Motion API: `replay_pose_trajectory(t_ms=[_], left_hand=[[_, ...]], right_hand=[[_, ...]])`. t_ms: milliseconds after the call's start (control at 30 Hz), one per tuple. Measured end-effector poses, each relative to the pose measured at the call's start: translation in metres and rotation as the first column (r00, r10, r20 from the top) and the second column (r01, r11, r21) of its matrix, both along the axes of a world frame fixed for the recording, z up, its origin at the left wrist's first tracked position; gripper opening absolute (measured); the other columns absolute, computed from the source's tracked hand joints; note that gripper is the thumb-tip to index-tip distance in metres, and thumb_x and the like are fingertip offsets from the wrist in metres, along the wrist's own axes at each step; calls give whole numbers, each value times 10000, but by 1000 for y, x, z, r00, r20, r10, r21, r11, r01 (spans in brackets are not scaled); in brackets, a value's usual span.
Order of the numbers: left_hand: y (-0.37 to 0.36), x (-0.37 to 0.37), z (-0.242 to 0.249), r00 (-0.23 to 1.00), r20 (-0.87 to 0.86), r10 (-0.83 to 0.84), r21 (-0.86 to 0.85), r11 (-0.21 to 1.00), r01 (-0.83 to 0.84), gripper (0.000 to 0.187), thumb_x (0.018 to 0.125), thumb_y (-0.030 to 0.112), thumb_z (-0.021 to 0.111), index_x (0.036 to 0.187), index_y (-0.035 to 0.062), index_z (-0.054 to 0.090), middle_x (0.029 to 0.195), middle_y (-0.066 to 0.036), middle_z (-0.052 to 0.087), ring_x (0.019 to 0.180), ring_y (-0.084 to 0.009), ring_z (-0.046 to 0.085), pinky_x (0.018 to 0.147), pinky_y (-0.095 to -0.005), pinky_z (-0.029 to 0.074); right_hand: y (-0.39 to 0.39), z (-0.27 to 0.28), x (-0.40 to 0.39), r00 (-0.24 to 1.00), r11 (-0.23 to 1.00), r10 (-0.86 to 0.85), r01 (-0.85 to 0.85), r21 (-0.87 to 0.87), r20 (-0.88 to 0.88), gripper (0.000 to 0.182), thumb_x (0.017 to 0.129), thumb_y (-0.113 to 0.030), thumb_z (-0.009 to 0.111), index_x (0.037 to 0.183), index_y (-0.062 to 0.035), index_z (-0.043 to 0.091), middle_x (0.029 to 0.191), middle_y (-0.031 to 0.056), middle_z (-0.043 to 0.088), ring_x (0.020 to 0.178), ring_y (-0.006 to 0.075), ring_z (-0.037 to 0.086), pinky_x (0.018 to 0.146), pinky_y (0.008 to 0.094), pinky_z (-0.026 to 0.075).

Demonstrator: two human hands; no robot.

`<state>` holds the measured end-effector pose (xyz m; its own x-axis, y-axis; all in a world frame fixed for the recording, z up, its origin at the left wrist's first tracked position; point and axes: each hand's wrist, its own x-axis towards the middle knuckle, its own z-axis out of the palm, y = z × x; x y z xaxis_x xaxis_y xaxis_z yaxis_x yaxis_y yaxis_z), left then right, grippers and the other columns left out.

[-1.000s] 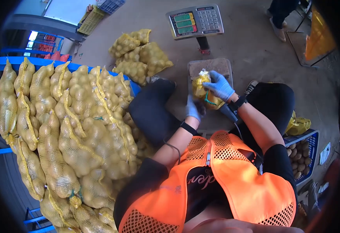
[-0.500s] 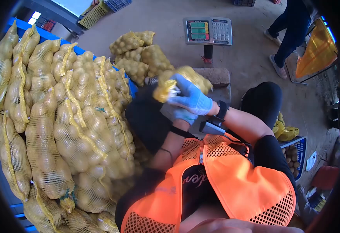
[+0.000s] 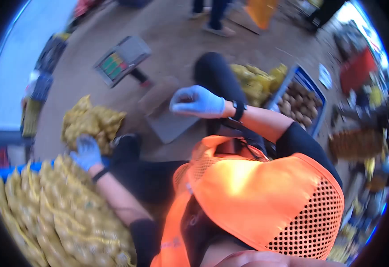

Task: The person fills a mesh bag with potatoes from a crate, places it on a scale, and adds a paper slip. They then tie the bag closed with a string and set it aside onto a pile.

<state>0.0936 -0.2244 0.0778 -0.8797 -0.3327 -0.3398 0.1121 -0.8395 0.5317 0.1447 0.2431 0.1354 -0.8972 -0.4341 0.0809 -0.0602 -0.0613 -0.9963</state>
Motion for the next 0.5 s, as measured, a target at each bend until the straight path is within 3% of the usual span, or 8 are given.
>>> replay_pose_trajectory(t_ms=[67, 133, 200, 267, 333, 400, 467, 500], left_hand=[[24, 17, -4, 978, 202, -57, -215, 971, 101, 616, 898, 513, 425, 1299, 46, 451, 1342, -94, 460, 1198, -275, 436, 1017, -436, 352], [33, 27, -27, 933, 358, -43, -382, 905, 189, 531, 931, 428, 414, 1315, 61, 424, 1354, -95, 445, 1232, -260, 419, 1060, -390, 302], [39, 28, -34, 849, 528, 3, -451, 848, 277, 475, 940, 391, 423, 1286, 67, 464, 1301, -111, 485, 1213, -248, 443, 1038, -383, 328], [50, 26, -33, 883, 470, 2, -573, 761, 304, 484, 932, 392, 445, 1270, 46, 476, 1272, -127, 503, 1171, -250, 473, 1010, -381, 348], [48, 16, -37, 867, 494, -63, -579, 720, 382, 489, 928, 391, 457, 1268, 39, 475, 1258, -132, 509, 1141, -250, 490, 995, -378, 359], [53, 5, -40, 845, 521, -120, -587, 669, 457, 494, 923, 389, 469, 1265, 32, 475, 1245, -138, 516, 1112, -249, 506, 980, -376, 369], [59, -7, -39, 825, 548, -137, -628, 584, 514, 483, 925, 357, 474, 1272, 21, 465, 1253, -146, 509, 1120, -250, 506, 963, -373, 384], [64, -11, -35, 824, 549, -139, -635, 572, 519, 483, 925, 357, 474, 1272, 21, 465, 1253, -146, 509, 1120, -250, 506, 963, -373, 384]], right_hand=[[76, -9, 25, 909, 932, -359, 337, 135, 213, 219, 878, -253, 602, 887, -35, 620, 736, 7, 608, 658, 59, 540, 587, 211, 434], [142, -35, 55, 701, 781, -590, 622, 61, 401, 224, 861, -268, 605, 800, -52, 617, 656, 1, 587, 567, 30, 489, 508, 184, 377], [196, -75, 90, 489, 554, -829, 786, 274, 273, 236, 851, -268, 600, 794, -41, 626, 645, 10, 586, 579, 88, 535, 542, 224, 429], [232, -125, 127, 354, 392, -919, 779, 490, 174, 255, 823, -296, 629, 825, -40, 634, 701, 37, 608, 652, 126, 570, 623, 261, 470], [263, -194, 175, 277, 179, -959, 769, 614, -66, 295, 796, -297, 663, 914, -30, 626, 802, 50, 646, 709, 142, 600, 666, 283, 487], [276, -205, 218, 107, -53, -980, 668, 742, -166, 292, 780, -288, 675, 914, -32, 629, 833, 93, 659, 750, 191, 623, 717, 315, 492], [297, -234, 259, -110, -152, -988, 584, 798, -107, 303, 772, -301, 678, 910, -35, 633, 847, 118, 663, 782, 222, 635, 730, 328, 491], [304, -244, 279, -132, -136, -988, 517, 845, -78, 324, 777, -314, 659, 947, -42, 612, 901, 138, 653, 846, 260, 627, 767, 346, 482]])
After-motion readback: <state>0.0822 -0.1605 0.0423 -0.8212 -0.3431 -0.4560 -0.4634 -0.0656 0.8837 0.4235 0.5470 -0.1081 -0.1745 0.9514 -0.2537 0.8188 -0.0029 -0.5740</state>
